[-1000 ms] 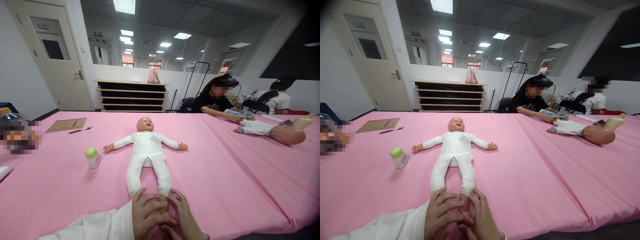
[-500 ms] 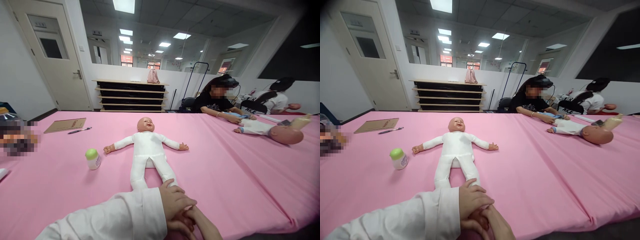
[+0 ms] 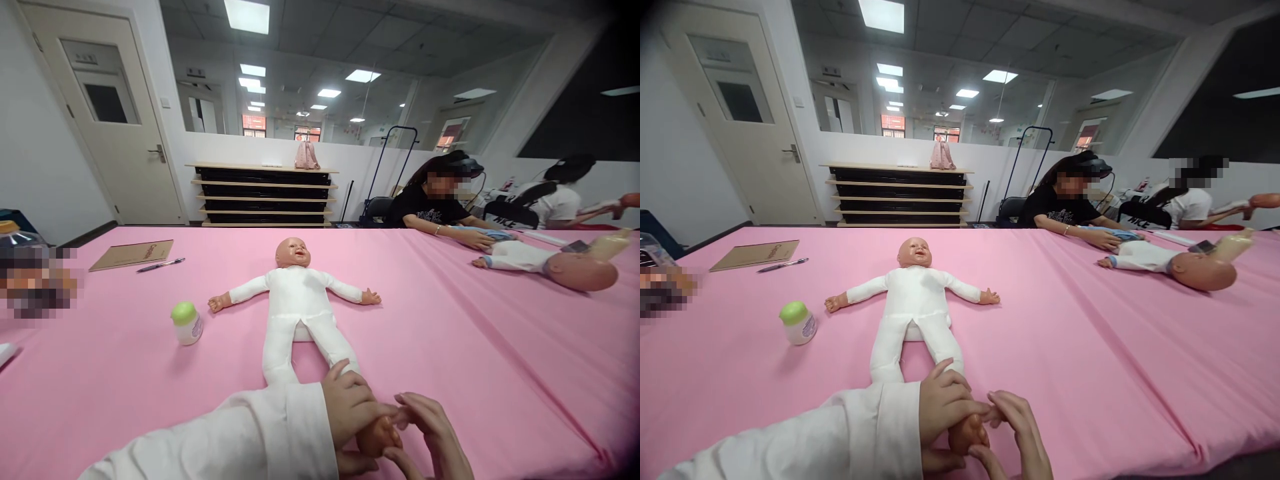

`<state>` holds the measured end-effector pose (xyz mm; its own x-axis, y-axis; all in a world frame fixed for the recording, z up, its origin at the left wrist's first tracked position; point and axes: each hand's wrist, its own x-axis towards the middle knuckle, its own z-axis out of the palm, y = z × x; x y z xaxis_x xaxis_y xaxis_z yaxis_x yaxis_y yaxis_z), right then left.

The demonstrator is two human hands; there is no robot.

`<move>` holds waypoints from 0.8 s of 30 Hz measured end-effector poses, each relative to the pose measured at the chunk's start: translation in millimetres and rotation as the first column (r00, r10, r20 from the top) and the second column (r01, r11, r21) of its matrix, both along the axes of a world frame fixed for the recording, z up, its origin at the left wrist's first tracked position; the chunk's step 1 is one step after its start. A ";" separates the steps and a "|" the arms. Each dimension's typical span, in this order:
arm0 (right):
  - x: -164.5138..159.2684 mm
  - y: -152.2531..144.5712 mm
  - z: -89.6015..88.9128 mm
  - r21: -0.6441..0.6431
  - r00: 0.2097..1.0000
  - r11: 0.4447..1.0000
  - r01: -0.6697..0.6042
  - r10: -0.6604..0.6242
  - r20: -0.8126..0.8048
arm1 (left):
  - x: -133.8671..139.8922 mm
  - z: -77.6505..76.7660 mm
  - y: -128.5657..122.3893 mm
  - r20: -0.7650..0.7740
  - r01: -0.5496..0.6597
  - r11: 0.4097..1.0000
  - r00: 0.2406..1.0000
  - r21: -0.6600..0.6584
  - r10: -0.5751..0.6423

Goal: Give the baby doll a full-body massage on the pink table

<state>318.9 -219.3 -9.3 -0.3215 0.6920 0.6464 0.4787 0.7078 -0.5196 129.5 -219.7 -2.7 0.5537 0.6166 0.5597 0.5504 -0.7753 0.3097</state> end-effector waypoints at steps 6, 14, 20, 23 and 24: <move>-9.2 1.5 -14.4 -0.030 1.000 1.000 0.007 -0.008 -0.029 | -2.8 3.3 0.9 -0.012 0.014 1.000 1.000 0.003 -0.014; -13.2 4.8 -34.4 -0.189 0.984 0.967 -0.171 0.158 -0.081 | 3.5 -17.8 7.9 -0.012 0.027 0.999 1.000 0.035 -0.027; -16.9 1.9 -29.8 -0.207 0.964 0.941 -0.267 0.260 -0.065 | 9.6 -27.3 10.7 0.065 0.013 0.999 0.998 0.044 -0.016; -16.9 0.4 -25.6 -0.195 0.967 0.947 -0.255 0.253 -0.037 | 5.6 -14.4 5.5 0.060 0.032 0.999 0.998 0.027 -0.033; -16.6 0.1 -25.0 -0.192 0.969 0.950 -0.247 0.246 -0.030 | 3.5 -8.6 3.2 0.046 0.038 0.999 0.998 0.010 -0.039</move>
<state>302.4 -219.2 -34.3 -0.4948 0.7028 0.5111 0.2983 0.6898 -0.6597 133.0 -216.5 -11.4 0.5504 0.5903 0.5904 0.5053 -0.7985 0.3272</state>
